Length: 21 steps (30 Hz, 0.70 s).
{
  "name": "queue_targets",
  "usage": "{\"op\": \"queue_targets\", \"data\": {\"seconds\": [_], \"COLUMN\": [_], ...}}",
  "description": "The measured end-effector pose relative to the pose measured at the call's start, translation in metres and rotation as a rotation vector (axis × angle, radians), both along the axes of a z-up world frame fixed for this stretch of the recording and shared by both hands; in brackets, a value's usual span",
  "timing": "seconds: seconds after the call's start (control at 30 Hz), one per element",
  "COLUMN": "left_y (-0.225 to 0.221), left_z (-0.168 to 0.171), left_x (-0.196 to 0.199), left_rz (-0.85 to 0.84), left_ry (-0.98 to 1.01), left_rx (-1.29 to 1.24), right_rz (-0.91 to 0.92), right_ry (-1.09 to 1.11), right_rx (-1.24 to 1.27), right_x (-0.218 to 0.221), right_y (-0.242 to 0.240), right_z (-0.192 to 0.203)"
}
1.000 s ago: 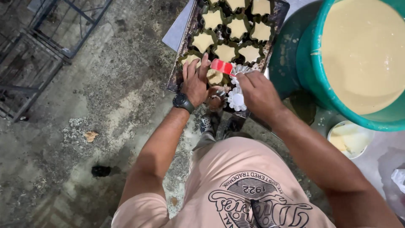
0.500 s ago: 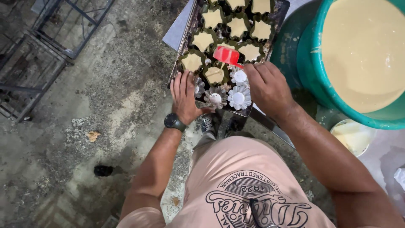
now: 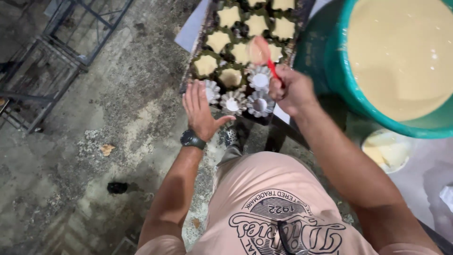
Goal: Portion batter into star and flower-shaped molds and arrange liners on a baking tray.
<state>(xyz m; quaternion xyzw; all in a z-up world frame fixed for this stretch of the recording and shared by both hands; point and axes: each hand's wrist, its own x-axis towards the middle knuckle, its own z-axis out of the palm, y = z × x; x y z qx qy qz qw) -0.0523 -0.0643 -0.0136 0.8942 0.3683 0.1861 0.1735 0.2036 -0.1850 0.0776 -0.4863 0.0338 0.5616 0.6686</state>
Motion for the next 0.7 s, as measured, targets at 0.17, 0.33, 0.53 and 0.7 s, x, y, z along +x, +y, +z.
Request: {"op": "queue_targets", "data": {"seconds": [0.17, 0.33, 0.53, 0.7], "left_y": [-0.054, -0.144, -0.216, -0.231], "left_z": [0.027, 0.028, 0.042, 0.053], "left_x": [0.036, 0.115, 0.182, 0.19], "left_rz": [-0.162, -0.542, -0.674, -0.546], "left_ry": [-0.209, -0.314, -0.203, 0.041], "left_rx": [0.082, -0.166, -0.073, 0.001], "right_rz": [-0.077, -0.176, -0.376, -0.336], "right_ry": [-0.052, -0.518, -0.641, -0.625], "right_rx": [0.207, 0.201, 0.037, 0.132], "right_x": [0.072, 0.16, 0.201, 0.218], "right_y": [-0.083, -0.2, -0.282, -0.314], "right_z": [0.071, 0.102, 0.093, 0.067]}}
